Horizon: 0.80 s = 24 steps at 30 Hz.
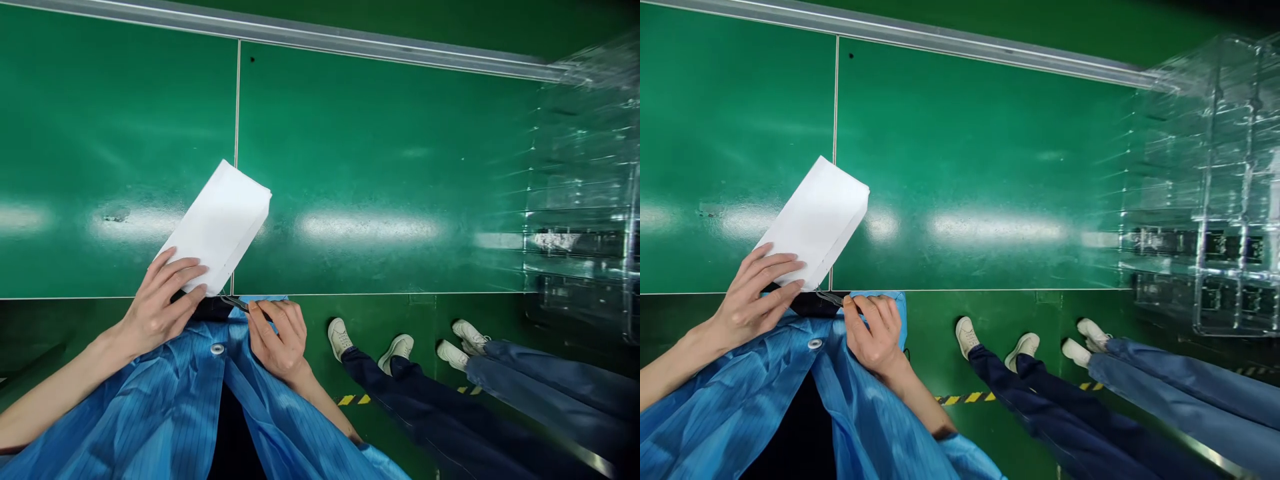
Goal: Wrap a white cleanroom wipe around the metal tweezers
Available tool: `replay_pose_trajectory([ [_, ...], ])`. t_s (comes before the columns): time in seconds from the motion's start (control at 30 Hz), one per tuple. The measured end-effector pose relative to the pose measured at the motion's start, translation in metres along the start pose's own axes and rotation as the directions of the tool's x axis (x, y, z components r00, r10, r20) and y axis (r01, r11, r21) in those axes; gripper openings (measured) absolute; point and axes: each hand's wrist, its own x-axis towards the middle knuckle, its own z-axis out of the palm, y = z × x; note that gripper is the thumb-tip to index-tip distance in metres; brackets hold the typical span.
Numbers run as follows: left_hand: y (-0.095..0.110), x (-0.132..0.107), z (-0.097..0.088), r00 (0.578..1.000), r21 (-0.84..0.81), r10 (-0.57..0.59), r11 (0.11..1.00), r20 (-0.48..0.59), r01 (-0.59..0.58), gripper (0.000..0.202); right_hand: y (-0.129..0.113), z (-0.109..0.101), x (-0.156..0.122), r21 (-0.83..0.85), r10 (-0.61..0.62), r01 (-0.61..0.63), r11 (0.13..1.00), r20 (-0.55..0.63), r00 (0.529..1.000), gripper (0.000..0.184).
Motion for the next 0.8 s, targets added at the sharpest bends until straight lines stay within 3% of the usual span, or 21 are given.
replay_pose_trajectory([
  [0.13,-0.001,-0.001,0.001,0.996,-0.078,-0.064,0.995,-0.054,0.059,0.021,0.003,-0.002,0.0,-0.012,-0.049,0.049,0.999,-0.001,0.999,0.014],
  [0.37,-0.001,0.001,0.0,0.997,-0.077,-0.049,0.996,-0.064,0.044,0.02,0.004,0.002,0.005,-0.055,-0.075,0.076,0.996,0.025,0.997,0.013],
  [0.53,0.004,0.002,0.001,0.995,-0.017,-0.009,1.0,-0.095,0.008,0.025,0.002,0.005,0.011,-0.006,-0.103,0.104,0.995,0.088,0.991,0.015],
  [0.8,0.016,0.003,0.006,0.989,0.113,0.071,0.992,-0.128,-0.057,0.017,-0.007,0.013,0.024,0.001,-0.111,0.112,0.994,0.125,0.986,0.014],
])
